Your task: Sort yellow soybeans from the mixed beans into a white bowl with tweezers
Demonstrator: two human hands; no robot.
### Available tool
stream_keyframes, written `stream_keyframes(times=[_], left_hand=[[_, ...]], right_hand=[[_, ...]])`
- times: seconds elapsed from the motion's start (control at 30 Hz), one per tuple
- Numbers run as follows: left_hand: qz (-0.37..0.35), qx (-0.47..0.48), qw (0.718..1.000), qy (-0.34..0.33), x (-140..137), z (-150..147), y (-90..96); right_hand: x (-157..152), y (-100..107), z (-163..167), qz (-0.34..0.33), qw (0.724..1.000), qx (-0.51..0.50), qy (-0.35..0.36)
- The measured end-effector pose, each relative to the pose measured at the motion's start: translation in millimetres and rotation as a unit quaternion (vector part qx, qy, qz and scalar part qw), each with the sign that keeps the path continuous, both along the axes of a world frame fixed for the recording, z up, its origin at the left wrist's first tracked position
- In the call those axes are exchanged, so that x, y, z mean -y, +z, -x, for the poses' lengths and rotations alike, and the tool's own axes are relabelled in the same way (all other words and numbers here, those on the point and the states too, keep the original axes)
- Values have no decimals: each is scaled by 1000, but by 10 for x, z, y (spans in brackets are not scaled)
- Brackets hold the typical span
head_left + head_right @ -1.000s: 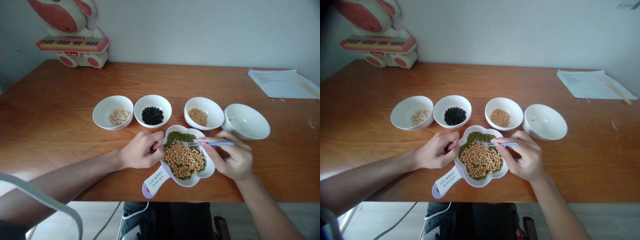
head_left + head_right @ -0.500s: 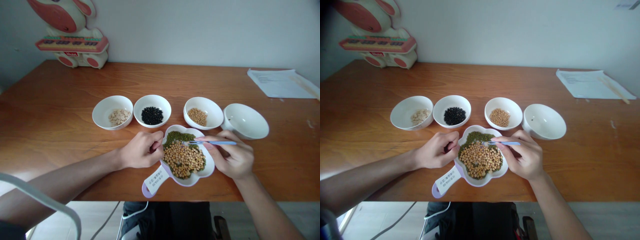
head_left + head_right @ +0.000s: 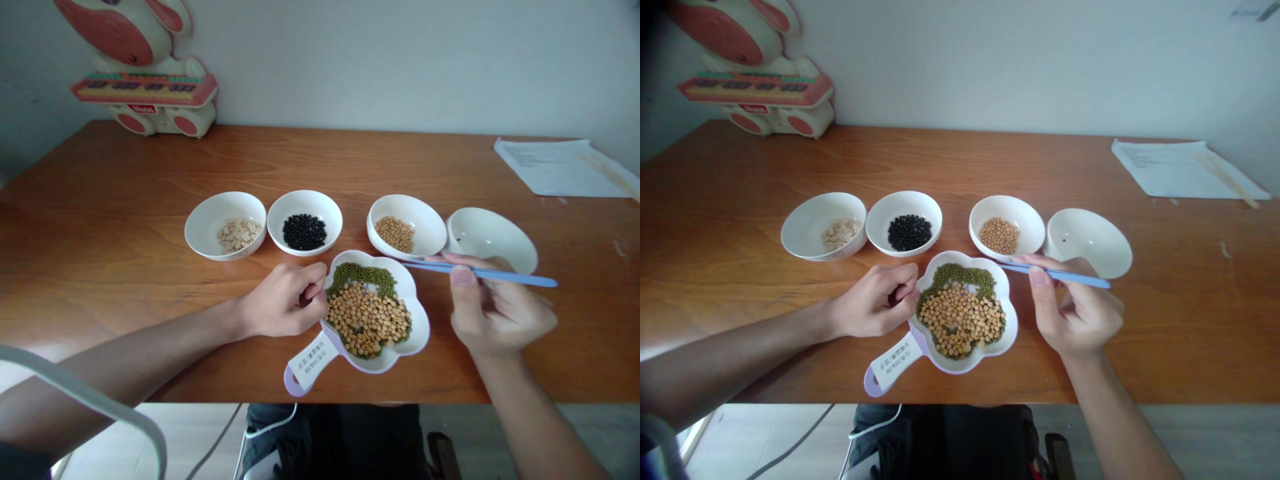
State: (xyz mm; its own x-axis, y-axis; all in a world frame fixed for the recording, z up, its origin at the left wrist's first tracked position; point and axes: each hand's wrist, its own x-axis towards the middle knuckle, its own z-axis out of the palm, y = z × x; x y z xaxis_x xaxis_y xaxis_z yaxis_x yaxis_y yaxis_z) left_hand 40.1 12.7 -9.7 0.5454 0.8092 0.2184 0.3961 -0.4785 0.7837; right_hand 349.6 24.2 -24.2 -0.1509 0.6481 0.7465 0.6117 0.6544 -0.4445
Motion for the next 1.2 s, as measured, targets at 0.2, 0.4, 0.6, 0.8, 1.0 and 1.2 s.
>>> stream_keyframes(times=[0.2, 0.4, 0.6, 0.8, 1.0, 1.2], left_hand=[[-3, 3, 1000, -2, -7, 2, -4], [-3, 4, 1000, -2, -8, -1, -8], [-14, 3, 1000, -4, -2, -2, -11], [-14, 1, 1000, -2, -3, -7, 0], [-13, 4, 1000, -3, -5, -7, 7], [-11, 2, 1000, -3, -7, 2, -7]], right_hand=[[19, 156, 144, 1, 990, 56, 130], [3, 162, 156, 21, 985, 58, 161], [9, 147, 165, 40, 982, 63, 173], [14, 118, 145, 46, 980, 68, 179], [6, 125, 148, 40, 982, 65, 174], [7, 133, 161, 46, 981, 59, 178]])
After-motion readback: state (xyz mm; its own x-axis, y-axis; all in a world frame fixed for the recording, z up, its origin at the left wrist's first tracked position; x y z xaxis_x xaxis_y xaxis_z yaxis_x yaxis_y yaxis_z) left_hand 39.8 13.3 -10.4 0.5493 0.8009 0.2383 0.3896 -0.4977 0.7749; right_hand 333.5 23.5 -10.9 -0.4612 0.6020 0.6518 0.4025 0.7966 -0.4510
